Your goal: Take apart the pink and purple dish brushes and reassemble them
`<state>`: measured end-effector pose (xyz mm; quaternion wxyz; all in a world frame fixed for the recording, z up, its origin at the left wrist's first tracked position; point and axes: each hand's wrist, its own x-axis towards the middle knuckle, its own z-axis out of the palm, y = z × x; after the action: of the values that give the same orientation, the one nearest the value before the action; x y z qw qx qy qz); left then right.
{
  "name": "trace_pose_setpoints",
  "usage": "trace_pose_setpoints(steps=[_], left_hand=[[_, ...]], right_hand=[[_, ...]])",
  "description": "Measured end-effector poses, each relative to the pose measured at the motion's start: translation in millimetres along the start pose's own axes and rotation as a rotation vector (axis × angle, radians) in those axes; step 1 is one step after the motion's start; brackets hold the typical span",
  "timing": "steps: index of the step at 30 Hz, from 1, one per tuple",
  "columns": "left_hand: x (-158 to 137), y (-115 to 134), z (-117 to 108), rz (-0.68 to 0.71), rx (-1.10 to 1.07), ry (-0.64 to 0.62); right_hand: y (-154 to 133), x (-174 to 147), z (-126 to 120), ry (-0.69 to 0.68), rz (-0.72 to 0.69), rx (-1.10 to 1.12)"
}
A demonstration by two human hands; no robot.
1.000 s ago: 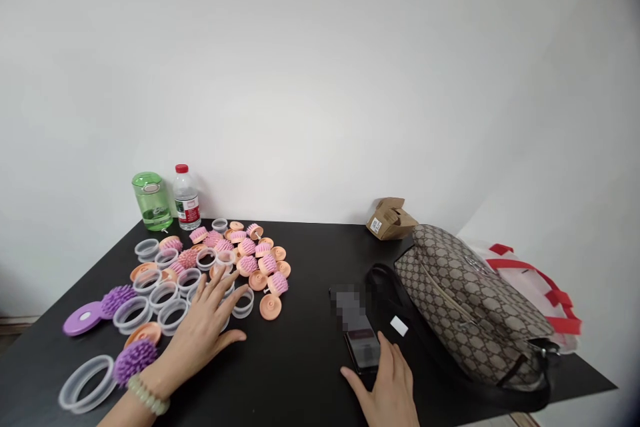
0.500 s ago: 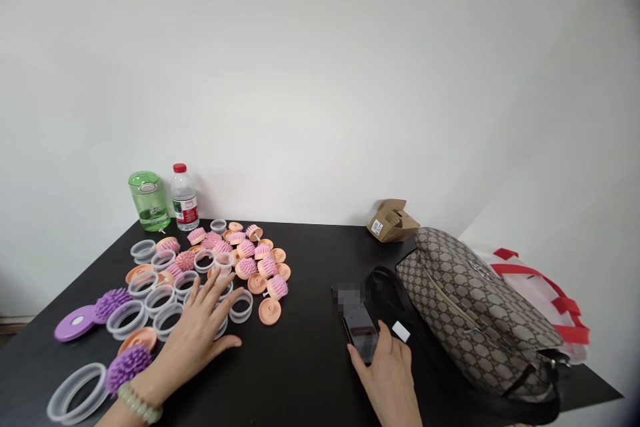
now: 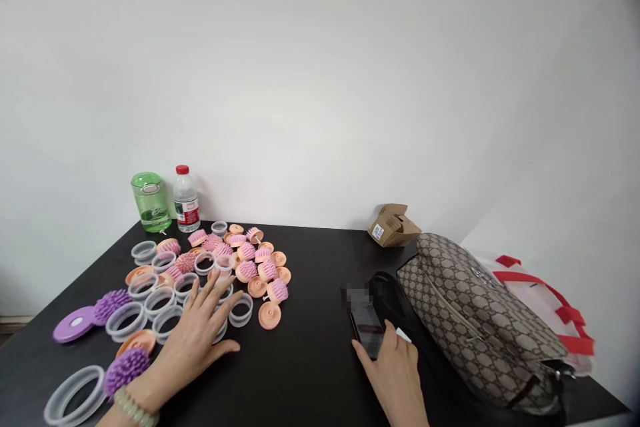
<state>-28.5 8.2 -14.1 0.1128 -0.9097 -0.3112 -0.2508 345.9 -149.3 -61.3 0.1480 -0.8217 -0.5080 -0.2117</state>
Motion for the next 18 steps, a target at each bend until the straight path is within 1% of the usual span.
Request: trace_pose_setpoints(steps=[4, 7, 9, 11, 15, 18], left_hand=[[2, 3, -2, 0.010, 0.000, 0.005], [4, 6, -8, 0.019, 0.002, 0.009], [5, 7, -10, 0.033, 0.005, 0.011], [5, 6, -10, 0.047, 0.007, 0.016], [2, -2, -2, 0.075, 0.011, 0.051], [-1, -11, 6, 0.099, 0.020, 0.079]], right_hand=[[-2, -6, -5, 0.040, 0.006, 0.106], [-17, -3, -10, 0.075, -0.040, 0.227], [-36, 2, -15, 0.071, -0.096, 0.313], [-62, 11, -22, 0.047, -0.173, 0.391], [-120, 41, -37, -0.098, -0.293, 0.505], [-155, 65, -40, -0.224, -0.295, 0.600]])
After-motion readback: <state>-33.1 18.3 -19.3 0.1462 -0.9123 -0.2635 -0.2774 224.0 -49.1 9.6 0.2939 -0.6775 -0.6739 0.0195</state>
